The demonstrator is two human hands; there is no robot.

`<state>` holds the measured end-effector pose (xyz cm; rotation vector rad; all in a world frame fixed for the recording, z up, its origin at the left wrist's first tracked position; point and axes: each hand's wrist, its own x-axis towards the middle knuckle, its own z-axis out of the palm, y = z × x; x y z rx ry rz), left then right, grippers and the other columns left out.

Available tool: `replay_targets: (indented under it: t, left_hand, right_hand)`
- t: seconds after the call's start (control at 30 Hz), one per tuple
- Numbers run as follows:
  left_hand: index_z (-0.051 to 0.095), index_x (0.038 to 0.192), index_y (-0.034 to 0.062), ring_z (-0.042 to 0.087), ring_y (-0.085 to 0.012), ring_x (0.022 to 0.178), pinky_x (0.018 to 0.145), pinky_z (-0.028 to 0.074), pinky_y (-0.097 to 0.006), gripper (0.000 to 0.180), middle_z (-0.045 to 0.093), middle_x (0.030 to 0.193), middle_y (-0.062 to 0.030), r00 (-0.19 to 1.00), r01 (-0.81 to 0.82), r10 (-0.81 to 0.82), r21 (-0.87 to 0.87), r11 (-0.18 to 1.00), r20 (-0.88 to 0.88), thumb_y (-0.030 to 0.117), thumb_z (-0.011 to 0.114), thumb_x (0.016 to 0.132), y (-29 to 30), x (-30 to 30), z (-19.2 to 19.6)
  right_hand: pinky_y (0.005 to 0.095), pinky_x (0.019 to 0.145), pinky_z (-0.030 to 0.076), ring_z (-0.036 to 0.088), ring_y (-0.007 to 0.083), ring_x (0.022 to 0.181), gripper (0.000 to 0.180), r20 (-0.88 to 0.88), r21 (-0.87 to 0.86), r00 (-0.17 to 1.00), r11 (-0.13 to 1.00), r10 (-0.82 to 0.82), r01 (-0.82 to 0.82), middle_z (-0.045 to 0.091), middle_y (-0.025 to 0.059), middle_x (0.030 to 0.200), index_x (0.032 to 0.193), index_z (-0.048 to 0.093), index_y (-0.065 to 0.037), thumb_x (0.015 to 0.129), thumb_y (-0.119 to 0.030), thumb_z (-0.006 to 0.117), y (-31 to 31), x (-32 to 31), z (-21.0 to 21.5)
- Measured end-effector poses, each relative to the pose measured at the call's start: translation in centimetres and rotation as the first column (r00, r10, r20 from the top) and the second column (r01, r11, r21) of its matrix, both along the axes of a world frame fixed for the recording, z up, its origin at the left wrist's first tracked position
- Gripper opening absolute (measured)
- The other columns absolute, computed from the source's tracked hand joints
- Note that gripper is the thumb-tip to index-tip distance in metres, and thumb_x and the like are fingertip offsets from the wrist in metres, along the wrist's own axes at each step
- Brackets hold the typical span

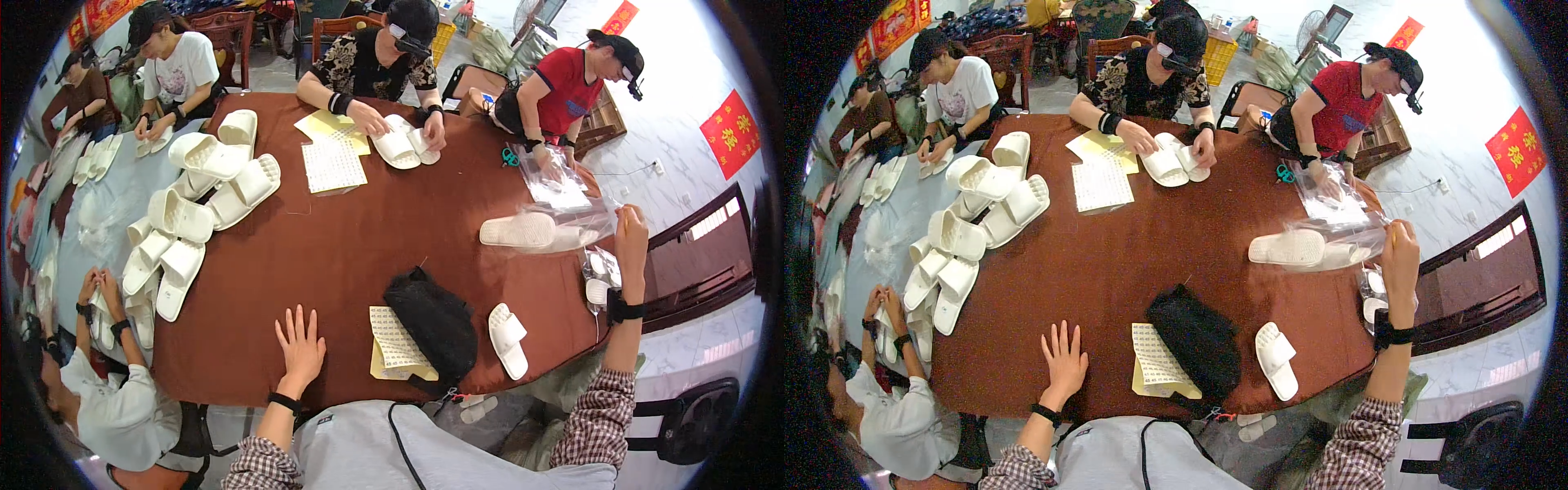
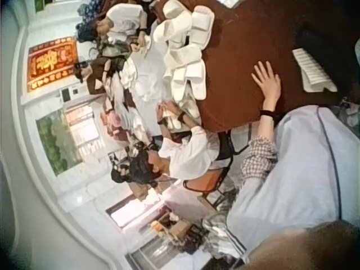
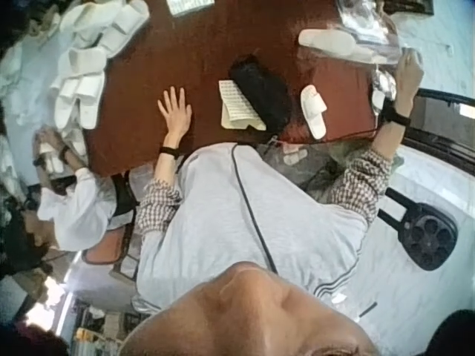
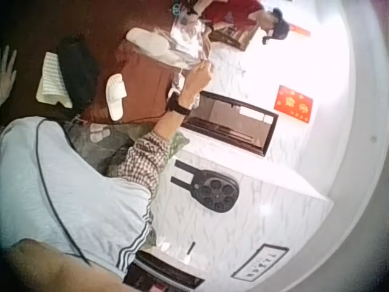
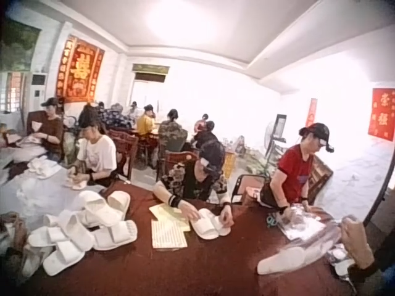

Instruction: The recorder is applying size stickers to white sandals and packaging them in plastic bags at a shared work table.

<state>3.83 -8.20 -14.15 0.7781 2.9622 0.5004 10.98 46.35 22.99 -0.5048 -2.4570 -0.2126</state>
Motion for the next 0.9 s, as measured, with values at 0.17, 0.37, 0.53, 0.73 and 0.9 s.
replay_targets:
  t: [0.17,0.37,0.53,0.73,0.9]
  left_hand:
    - [0.029,0.152,0.0050,0.007,-0.0427,0.149,0.118,0.002,-0.063,0.066,0.013,0.161,-0.0218,0.998,0.011,-0.012,0.010,1.000,0.061,0.024,0.055,0.095,-0.1,-0.1,0.4]
    - [0.027,0.152,0.0029,0.005,-0.0424,0.150,0.118,0.001,-0.063,0.067,0.012,0.161,-0.0224,0.997,0.025,-0.025,0.007,1.000,0.079,0.022,0.055,0.095,0.0,-0.1,0.6]
    - [0.026,0.154,0.0042,0.005,-0.0421,0.150,0.118,0.001,-0.062,0.068,0.010,0.162,-0.0212,0.998,0.023,-0.021,-0.021,1.000,0.057,0.022,0.055,0.095,0.0,-0.1,0.4]
    - [0.025,0.154,0.0050,0.005,-0.0414,0.150,0.118,0.002,-0.062,0.069,0.009,0.163,-0.0197,1.000,0.018,-0.017,-0.030,0.999,0.021,0.021,0.057,0.094,0.0,-0.1,-0.1]
    - [0.031,0.152,0.0058,0.009,-0.0416,0.149,0.118,0.005,-0.062,0.069,0.015,0.161,-0.0207,1.000,0.010,-0.011,0.034,0.999,0.022,0.020,0.060,0.091,-0.2,-0.3,-0.3]
  right_hand:
    - [0.0417,0.083,0.049,0.062,0.0389,0.093,0.016,-0.100,0.186,0.995,0.982,-0.010,0.029,0.063,0.0205,0.103,0.101,0.059,0.005,0.098,-0.008,0.050,-1.9,3.3,1.9]
    - [0.0361,0.084,0.048,0.061,0.0251,0.089,0.021,-0.300,0.047,0.941,0.983,-0.158,0.180,0.065,0.0121,0.098,0.102,0.062,0.003,0.101,-0.012,0.047,1.7,10.0,4.9]
    - [0.0358,0.096,0.046,0.062,0.0254,0.104,0.023,-0.540,-0.007,0.830,0.987,-0.139,0.160,0.065,0.0133,0.109,0.108,0.066,0.001,0.101,-0.013,0.048,4.2,15.5,6.4]
    - [0.0393,0.099,0.043,0.056,0.0314,0.116,0.024,-0.279,0.248,0.888,0.866,-0.367,0.435,0.059,0.0143,0.122,0.115,0.063,0.001,0.101,-0.012,0.049,1.6,18.3,5.2]
    - [0.0406,0.101,0.044,0.053,0.0345,0.121,0.029,-0.167,0.356,0.908,0.835,-0.384,0.418,0.052,0.0159,0.134,0.124,0.056,0.003,0.100,-0.009,0.046,-3.6,20.5,1.3]
